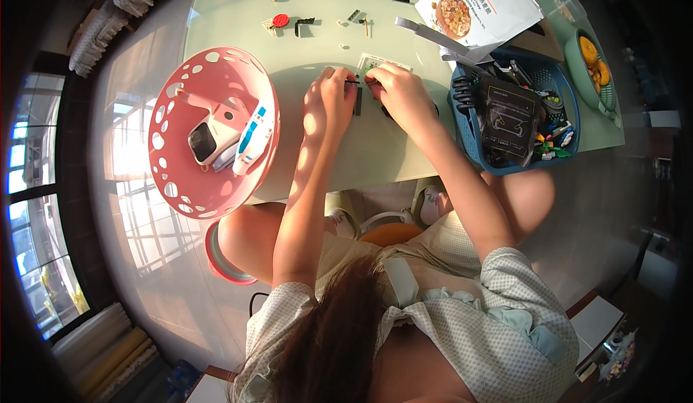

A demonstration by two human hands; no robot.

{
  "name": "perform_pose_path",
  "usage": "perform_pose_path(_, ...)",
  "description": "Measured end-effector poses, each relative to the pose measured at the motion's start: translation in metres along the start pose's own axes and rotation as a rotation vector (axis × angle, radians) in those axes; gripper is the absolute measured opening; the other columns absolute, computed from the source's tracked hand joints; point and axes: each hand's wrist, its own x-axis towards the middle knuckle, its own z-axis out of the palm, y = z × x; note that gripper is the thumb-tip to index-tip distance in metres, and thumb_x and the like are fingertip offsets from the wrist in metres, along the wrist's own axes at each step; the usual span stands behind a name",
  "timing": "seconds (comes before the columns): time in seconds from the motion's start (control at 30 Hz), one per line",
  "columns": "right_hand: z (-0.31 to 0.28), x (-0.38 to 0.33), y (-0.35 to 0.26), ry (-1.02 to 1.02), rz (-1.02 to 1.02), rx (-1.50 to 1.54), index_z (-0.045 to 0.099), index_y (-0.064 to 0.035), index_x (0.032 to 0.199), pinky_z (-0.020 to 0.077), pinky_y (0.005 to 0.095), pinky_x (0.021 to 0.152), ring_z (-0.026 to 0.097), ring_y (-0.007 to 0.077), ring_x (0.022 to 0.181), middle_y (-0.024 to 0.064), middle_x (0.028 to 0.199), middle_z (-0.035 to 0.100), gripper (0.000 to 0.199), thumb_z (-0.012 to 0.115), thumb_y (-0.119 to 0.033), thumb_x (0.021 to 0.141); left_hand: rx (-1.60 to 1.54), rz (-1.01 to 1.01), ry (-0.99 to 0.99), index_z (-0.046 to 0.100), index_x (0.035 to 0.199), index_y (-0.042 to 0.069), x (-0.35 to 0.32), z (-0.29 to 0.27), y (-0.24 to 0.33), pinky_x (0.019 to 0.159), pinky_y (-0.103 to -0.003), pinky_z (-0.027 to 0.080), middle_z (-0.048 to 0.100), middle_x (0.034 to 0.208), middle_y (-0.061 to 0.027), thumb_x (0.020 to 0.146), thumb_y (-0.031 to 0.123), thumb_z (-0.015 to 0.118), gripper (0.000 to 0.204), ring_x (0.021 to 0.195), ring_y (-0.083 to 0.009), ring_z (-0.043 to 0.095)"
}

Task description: The person is assembling small plastic toy parts and organizing tools and items into a wooden storage box on a table.

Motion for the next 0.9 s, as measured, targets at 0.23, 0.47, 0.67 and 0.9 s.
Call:
perform_pose_path(0.23, -0.007, -0.003, 0.006, 0.084, 0.169, 0.192, 0.066, -0.0052, 0.089, 0.0520, 0.0376, 0.068, 0.065, 0.0286, 0.075, 0.0112, 0.088, 0.067, 0.014, 0.067, -0.004, 0.076, 0.013, -0.042, -0.009, 0.064, 0.090, 0.008, 0.007, 0.007, 0.000, 0.061, -0.036, 0.049, 0.063, 0.082, -0.0077, 0.075, 0.008, 0.071, 0.016, 0.068, -0.0259, 0.063)
perform_pose_path(0.47, -0.011, -0.007, 0.004, 0.099, 0.178, 0.233, 0.066, -0.0044, 0.089, 0.0520, 0.0350, 0.065, 0.066, 0.0270, 0.073, 0.0117, 0.086, 0.067, 0.015, 0.069, -0.005, 0.075, -0.090, 0.059, 0.056, 0.065, 0.085, 0.005, 0.017, 0.027, -0.011, 0.061, -0.036, 0.048, 0.060, 0.076, -0.0109, 0.071, 0.002, 0.071, 0.016, 0.067, -0.0268, 0.061)
perform_pose_path(0.67, -0.012, -0.006, -0.003, 0.118, 0.178, 0.285, 0.067, -0.0029, 0.088, 0.0522, 0.0341, 0.065, 0.067, 0.0259, 0.072, 0.0121, 0.086, 0.068, 0.014, 0.070, -0.004, 0.075, -0.064, 0.057, 0.023, 0.066, 0.089, 0.007, 0.017, 0.016, -0.007, 0.063, -0.036, 0.049, 0.061, 0.082, -0.0099, 0.075, 0.005, 0.069, 0.015, 0.069, -0.0263, 0.063)
perform_pose_path(0.9, -0.019, -0.011, -0.013, 0.155, 0.200, 0.379, 0.068, -0.0023, 0.089, 0.0538, 0.0323, 0.066, 0.069, 0.0242, 0.072, 0.0114, 0.085, 0.069, 0.013, 0.069, -0.002, 0.075, -0.134, -0.102, -0.038, 0.066, 0.099, 0.007, 0.001, -0.033, 0.037, 0.064, -0.033, 0.050, 0.063, 0.092, -0.0071, 0.085, 0.011, 0.064, 0.014, 0.066, -0.0219, 0.062)
